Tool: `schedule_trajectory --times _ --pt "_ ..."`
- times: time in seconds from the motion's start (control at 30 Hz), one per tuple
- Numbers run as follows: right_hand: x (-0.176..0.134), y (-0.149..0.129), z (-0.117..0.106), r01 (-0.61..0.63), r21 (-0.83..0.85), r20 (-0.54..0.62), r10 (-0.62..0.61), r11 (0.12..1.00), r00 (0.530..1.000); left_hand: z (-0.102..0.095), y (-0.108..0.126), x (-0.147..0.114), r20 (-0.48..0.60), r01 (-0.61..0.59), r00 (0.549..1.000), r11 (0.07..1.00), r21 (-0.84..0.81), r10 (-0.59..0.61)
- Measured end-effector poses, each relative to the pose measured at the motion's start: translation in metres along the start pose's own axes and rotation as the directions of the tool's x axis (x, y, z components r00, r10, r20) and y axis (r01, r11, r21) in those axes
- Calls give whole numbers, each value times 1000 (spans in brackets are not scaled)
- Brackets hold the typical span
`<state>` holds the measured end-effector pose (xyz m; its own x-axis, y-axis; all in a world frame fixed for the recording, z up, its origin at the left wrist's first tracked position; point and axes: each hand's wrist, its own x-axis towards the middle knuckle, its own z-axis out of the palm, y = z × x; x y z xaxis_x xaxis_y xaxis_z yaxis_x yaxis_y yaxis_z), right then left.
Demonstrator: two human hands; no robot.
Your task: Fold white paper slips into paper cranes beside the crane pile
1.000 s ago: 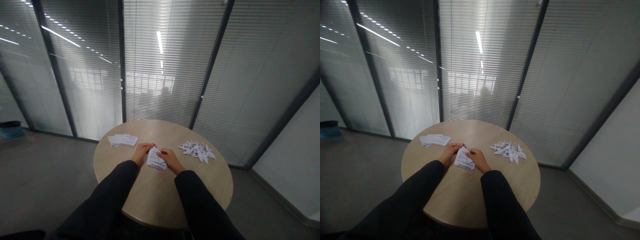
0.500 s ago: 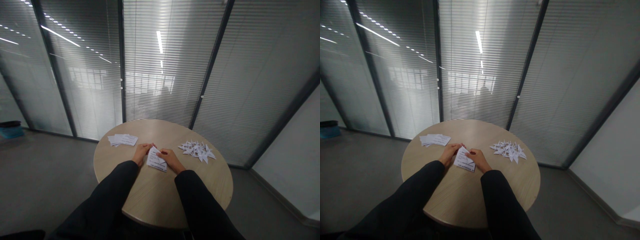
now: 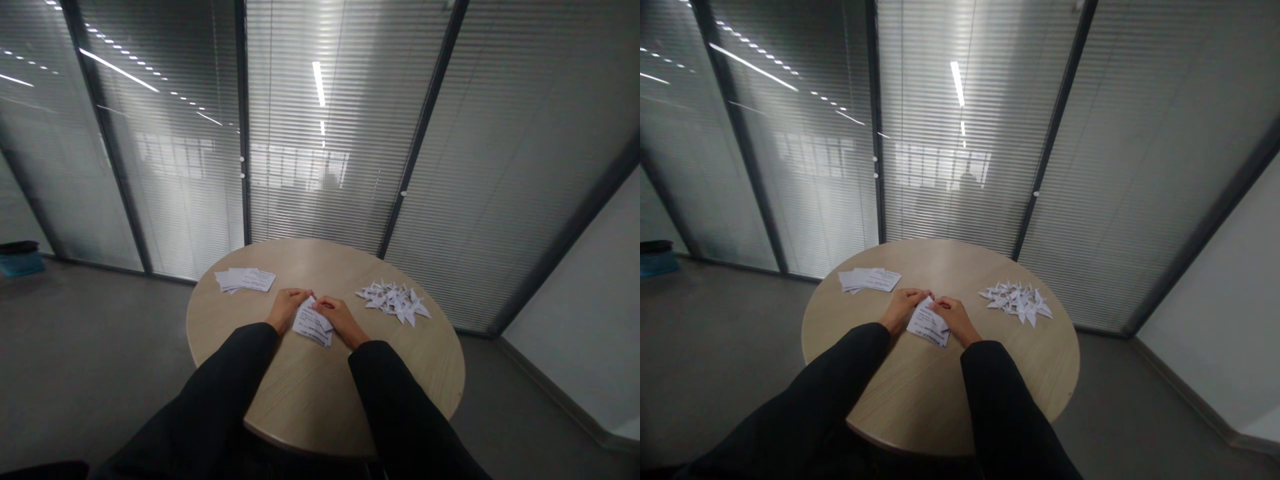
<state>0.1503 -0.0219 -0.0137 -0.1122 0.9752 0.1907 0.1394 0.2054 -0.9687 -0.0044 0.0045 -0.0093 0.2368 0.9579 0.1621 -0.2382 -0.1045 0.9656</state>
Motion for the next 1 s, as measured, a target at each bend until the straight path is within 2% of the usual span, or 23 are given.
schedule_trajectory --times 0.2,0.33,0.5,0.73,1.0 --pt "-2 -3 -2 -16 30 2 16 999 1000 2 5 -4 13 -47 999 999 23 47" --pt "-3 -4 -2 -19 20 10 19 1000 1000 3 7 -4 3 -28 1000 999 27 28" --pt "-3 -4 -3 -30 -6 8 30 1000 1000 3 7 -2 -40 -13 999 999 -44 11" --pt "-1 -1 -4 -29 -9 -29 29 1000 999 5 5 -3 24 6 1000 1000 13 -6" --pt "-4 -4 -3 -34 3 -8 34 999 999 5 3 -1 -18 15 1000 999 29 -15"
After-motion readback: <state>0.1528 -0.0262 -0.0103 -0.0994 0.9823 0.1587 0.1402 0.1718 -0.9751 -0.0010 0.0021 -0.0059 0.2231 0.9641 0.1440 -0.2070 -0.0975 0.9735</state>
